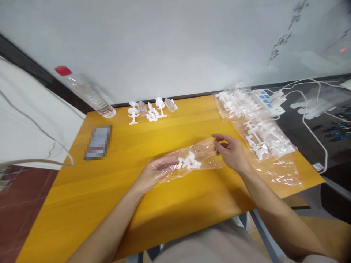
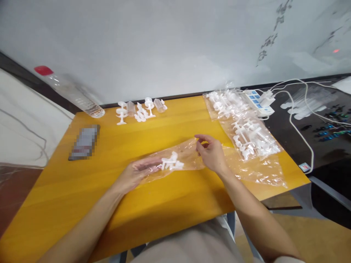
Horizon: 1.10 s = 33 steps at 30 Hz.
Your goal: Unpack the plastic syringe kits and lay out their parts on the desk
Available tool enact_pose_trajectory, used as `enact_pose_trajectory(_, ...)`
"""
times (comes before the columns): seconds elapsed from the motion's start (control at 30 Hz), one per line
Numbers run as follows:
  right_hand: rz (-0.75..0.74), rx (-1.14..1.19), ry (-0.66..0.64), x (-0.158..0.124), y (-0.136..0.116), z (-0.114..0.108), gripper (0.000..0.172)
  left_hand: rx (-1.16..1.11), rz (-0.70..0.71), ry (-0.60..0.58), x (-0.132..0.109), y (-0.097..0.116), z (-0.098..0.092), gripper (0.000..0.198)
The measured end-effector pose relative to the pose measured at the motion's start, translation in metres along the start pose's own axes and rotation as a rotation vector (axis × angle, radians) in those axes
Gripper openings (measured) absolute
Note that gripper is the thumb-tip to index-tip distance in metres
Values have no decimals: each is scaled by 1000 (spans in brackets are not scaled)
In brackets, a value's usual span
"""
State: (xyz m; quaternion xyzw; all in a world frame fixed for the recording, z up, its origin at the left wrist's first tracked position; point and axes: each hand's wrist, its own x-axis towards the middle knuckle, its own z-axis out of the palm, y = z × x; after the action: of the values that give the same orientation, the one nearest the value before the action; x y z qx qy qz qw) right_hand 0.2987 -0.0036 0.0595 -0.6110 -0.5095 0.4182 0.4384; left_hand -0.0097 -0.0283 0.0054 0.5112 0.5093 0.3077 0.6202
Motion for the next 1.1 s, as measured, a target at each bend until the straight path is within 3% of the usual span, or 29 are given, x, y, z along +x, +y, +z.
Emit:
enact_pose_trajectory(0.23,68,-71,73,13,17,3,33,118,100,75,-3,-6,6,50)
enact_pose_trajectory(0.37,20,-154,108,15,16,-4,37,297,193,167,-5,-12,6,52)
enact_pose_trajectory(0.57,-120,-339,34,15,18,2,47,515,398,186,0,-13,8,56)
enact_pose_trajectory(0.73,-189,-487,0,22,-2,2,34,751,640,130,9,-14,3,47)
enact_pose_trajectory(0.9,-128,-627,-95,39,-14,1,31,970,1015,53,19,-7,8,60)
enact_pose_trajectory(1.1,-17,-596,-214,54,-8,8,34,1117,1076,-153,38,9,30,55)
